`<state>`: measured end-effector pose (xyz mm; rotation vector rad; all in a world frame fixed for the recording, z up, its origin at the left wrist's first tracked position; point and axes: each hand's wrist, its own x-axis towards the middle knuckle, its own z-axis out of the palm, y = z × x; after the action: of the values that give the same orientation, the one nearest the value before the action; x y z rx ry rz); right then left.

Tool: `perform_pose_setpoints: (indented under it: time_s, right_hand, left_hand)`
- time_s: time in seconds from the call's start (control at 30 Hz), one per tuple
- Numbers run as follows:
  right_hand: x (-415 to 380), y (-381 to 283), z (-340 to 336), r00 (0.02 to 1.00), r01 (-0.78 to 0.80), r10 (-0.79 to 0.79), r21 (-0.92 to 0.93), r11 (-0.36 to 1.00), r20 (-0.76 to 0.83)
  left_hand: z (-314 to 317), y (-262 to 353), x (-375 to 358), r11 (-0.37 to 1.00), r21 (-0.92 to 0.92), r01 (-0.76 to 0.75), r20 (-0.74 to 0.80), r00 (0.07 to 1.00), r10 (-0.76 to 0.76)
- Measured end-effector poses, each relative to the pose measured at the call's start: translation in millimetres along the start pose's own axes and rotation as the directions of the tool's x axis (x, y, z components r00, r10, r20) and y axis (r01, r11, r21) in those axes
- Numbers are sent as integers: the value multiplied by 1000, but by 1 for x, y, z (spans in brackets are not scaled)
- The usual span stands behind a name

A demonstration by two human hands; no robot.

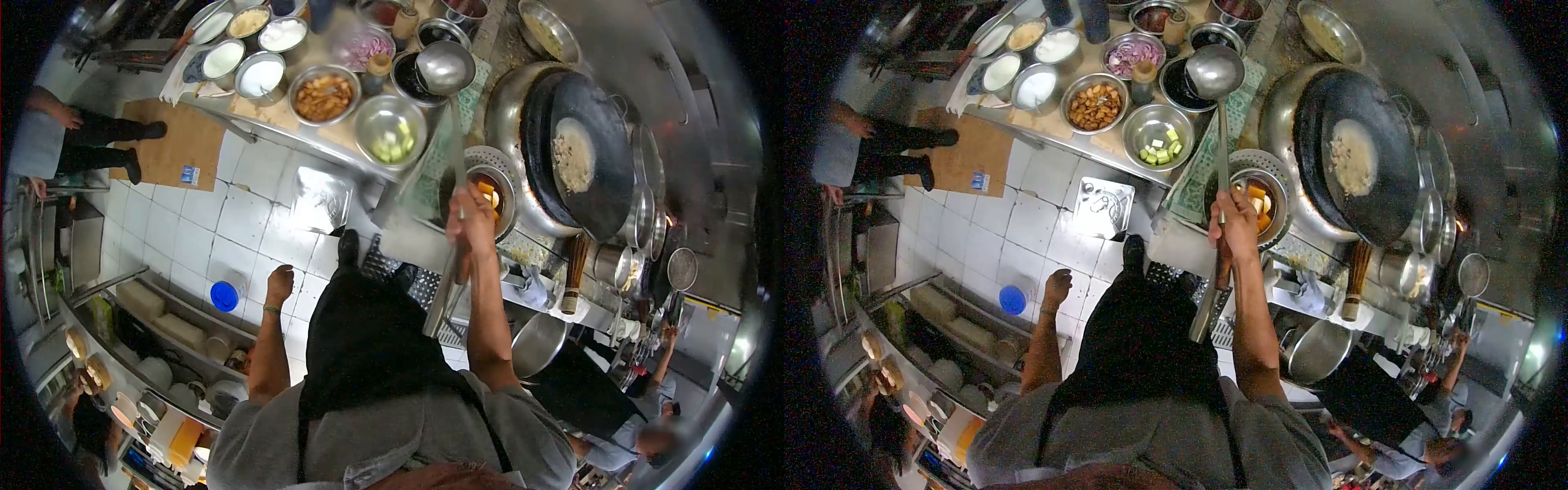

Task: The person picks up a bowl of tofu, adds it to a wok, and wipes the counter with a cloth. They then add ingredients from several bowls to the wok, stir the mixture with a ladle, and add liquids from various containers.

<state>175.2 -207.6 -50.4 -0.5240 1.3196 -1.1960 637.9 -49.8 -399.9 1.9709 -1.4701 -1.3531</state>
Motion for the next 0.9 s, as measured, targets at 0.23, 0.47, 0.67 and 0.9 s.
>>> perform_pose_setpoints:
  time_s: [0.23, 0.47, 0.67, 0.9]
  right_hand:
    - [-62, -63, -59, 985, -23, -57, 443, 896, 165]
    - [-160, -155, -216, 866, 399, -473, -344, 850, -163]
    - [-138, -106, -373, 698, 365, -716, -845, 391, -30]
    - [-140, -91, -375, 653, 311, -755, -887, 343, -63]
  left_hand:
    - [13, 36, -40, 901, 385, -201, 127, 978, 164]
    - [72, 3, -92, 969, 191, -154, 181, 976, 120]
    - [126, 31, -117, 658, 503, -561, 360, 828, 431]
    - [117, 98, -167, 997, 79, 28, 16, 999, -29]
